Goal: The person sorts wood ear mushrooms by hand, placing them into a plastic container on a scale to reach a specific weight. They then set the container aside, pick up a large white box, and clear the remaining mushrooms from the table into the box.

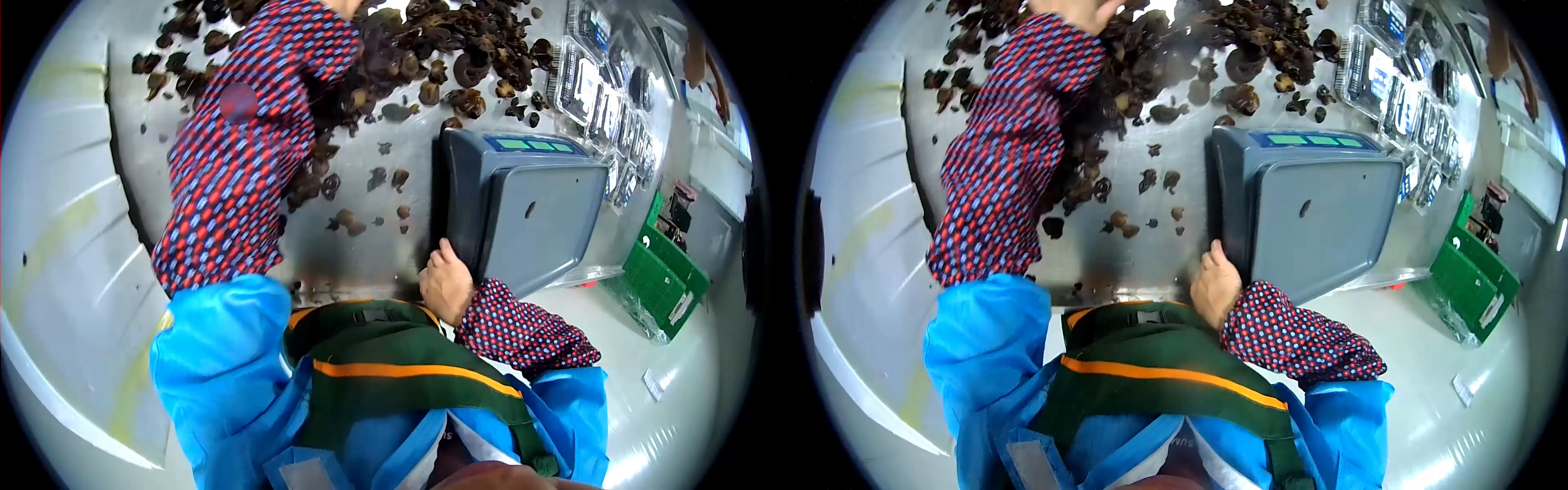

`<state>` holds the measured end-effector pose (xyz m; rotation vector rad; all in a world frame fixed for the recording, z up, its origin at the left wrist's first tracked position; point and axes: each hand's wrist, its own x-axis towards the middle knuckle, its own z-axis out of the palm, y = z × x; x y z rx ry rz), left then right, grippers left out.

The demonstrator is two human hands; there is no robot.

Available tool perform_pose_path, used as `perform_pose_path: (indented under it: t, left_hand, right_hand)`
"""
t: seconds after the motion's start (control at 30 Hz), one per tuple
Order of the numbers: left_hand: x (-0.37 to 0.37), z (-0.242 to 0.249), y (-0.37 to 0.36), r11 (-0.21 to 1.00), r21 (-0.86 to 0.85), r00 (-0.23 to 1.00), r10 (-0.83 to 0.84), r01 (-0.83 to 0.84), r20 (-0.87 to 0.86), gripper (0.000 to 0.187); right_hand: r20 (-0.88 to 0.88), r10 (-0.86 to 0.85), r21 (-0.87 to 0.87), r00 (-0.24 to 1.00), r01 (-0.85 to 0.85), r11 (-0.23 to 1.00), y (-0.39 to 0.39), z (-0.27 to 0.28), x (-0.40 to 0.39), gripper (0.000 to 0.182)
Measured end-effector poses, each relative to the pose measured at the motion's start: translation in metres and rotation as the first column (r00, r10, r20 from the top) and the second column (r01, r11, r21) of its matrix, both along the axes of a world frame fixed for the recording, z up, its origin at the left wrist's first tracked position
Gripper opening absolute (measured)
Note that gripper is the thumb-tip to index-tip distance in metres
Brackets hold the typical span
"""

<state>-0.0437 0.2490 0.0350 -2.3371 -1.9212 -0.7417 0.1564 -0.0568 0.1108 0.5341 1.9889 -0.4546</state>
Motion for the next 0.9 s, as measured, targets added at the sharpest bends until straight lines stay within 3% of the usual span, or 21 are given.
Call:
perform_pose_path:
  t: [0.03, 0.07, 0.1, 0.13, 0.2, 0.23, 0.27, 0.3, 0.33, 0.37, 0.4, 0.43, 0.5, 0.57, 0.63, 0.67, 0.7, 0.73, 0.77, 0.83, 0.9]
  left_hand:
    - [-0.001, 0.007, -0.004, 0.998, 0.062, 0.999, 0.008, -0.01, 0.043, 0.065]
    - [0.001, 0.014, -0.015, 0.991, 0.131, 0.998, -0.017, 0.008, 0.068, 0.064]
    - [0.001, 0.023, -0.03, 0.995, 0.096, 0.997, -0.043, 0.037, 0.066, 0.067]
    - [-0.003, 0.017, -0.046, 0.993, 0.082, 0.991, -0.088, 0.08, 0.105, 0.062]
    - [-0.009, 0.015, -0.085, 0.996, -0.013, 0.991, -0.091, 0.093, 0.099, 0.063]
    - [-0.013, 0.022, -0.109, 0.994, -0.095, 0.997, -0.052, 0.056, 0.049, 0.069]
    - [-0.02, 0.026, -0.13, 0.984, -0.179, 0.999, 0.027, -0.022, 0.023, 0.076]
    - [-0.027, 0.028, -0.15, 0.961, -0.258, 0.994, 0.105, -0.104, -0.01, 0.083]
    - [-0.032, 0.031, -0.172, 0.92, -0.342, 0.981, 0.193, -0.193, -0.034, 0.088]
    - [-0.036, 0.028, -0.187, 0.862, -0.42, 0.957, 0.281, -0.282, -0.066, 0.094]
    - [-0.039, 0.013, -0.193, 0.83, -0.479, 0.95, 0.313, -0.287, -0.027, 0.098]
    - [-0.042, 0.003, -0.199, 0.79, -0.541, 0.937, 0.35, -0.29, 0.008, 0.101]
    - [-0.025, -0.006, -0.174, 0.811, -0.549, 0.92, 0.349, -0.201, 0.178, 0.094]
    - [-0.014, -0.01, -0.14, 0.964, -0.247, 0.917, 0.186, -0.1, 0.353, 0.083]
    - [-0.024, 0.001, -0.117, 0.985, -0.174, 0.88, 0.066, 0.019, 0.47, 0.074]
    - [-0.032, 0.012, -0.113, 0.987, -0.16, 0.9, 0.062, 0.008, 0.431, 0.072]
    - [-0.045, 0.021, -0.114, 0.985, -0.171, 0.949, 0.065, -0.012, 0.308, 0.075]
    - [-0.06, 0.027, -0.119, 0.98, -0.189, 0.968, 0.101, -0.057, 0.231, 0.078]
    - [-0.075, 0.031, -0.125, 0.974, -0.203, 0.979, 0.134, -0.102, 0.153, 0.082]
    - [-0.097, 0.016, -0.137, 0.921, -0.315, 0.959, 0.268, -0.229, 0.087, 0.096]
    - [-0.098, -0.011, -0.131, 0.92, -0.388, 0.936, 0.187, -0.06, 0.299, 0.1]
  right_hand:
    - [-0.137, -0.085, 0.084, 0.987, 0.097, 0.992, 0.006, 0.007, 0.002, 0.028]
    - [-0.337, -0.288, -0.032, 0.896, 0.295, 0.955, 0.021, 0.023, 0.01, 0.021]
    - [-0.54, -0.504, -0.207, 0.674, 0.475, 0.856, 0.052, 0.044, 0.013, 0.017]
    - [-0.579, -0.628, -0.311, 0.519, 0.572, 0.759, 0.089, 0.064, 0.019, 0.019]
    - [-0.79, -0.466, -0.098, 0.399, 0.668, 0.738, 0.157, 0.076, 0.042, 0.015]
    - [-0.765, -0.585, -0.13, 0.269, 0.825, 0.549, 0.184, 0.07, 0.057, 0.016]
    - [-0.784, -0.519, 0.004, 0.34, 0.839, 0.544, 0.213, 0.052, 0.078, 0.023]
    - [-0.716, -0.632, -0.07, 0.295, 0.871, 0.486, 0.237, 0.024, 0.101, 0.034]
    - [-0.395, -0.861, -0.038, 0.32, 0.931, 0.364, 0.258, 0.001, 0.118, 0.043]
    - [-0.21, -0.923, -0.088, 0.323, 0.934, 0.347, 0.267, -0.024, 0.129, 0.054]
    - [-0.159, -0.878, -0.115, 0.451, 0.875, 0.47, 0.267, -0.046, 0.122, 0.054]
    - [-0.058, -0.904, -0.222, 0.423, 0.877, 0.425, 0.268, -0.051, 0.096, 0.057]
    - [-0.323, -0.935, -0.576, 0.15, 0.752, 0.32, 0.257, -0.089, 0.065, 0.056]
    - [-0.226, -0.964, -0.781, -0.138, 0.617, 0.094, 0.269, -0.052, 0.019, 0.052]
    - [-0.414, -0.908, -0.695, -0.069, 0.668, 0.266, 0.296, -0.032, 0.024, 0.035]
    - [-0.441, -0.89, -0.662, -0.117, 0.712, 0.234, 0.31, -0.031, 0.04, 0.03]
    - [-0.607, -0.786, -0.5, -0.115, 0.824, 0.265, 0.321, -0.038, 0.063, 0.031]
    - [-0.743, -0.669, -0.294, 0.013, 0.892, 0.344, 0.336, -0.046, 0.093, 0.033]
    - [-0.68, -0.726, -0.155, 0.103, 0.948, 0.279, 0.35, -0.051, 0.122, 0.051]
    - [-0.536, -0.841, -0.047, -0.079, 0.997, -0.064, 0.344, -0.067, 0.13, 0.075]
    - [-0.52, -0.853, -0.028, 0.045, 0.997, 0.069, 0.328, -0.081, 0.085, 0.091]
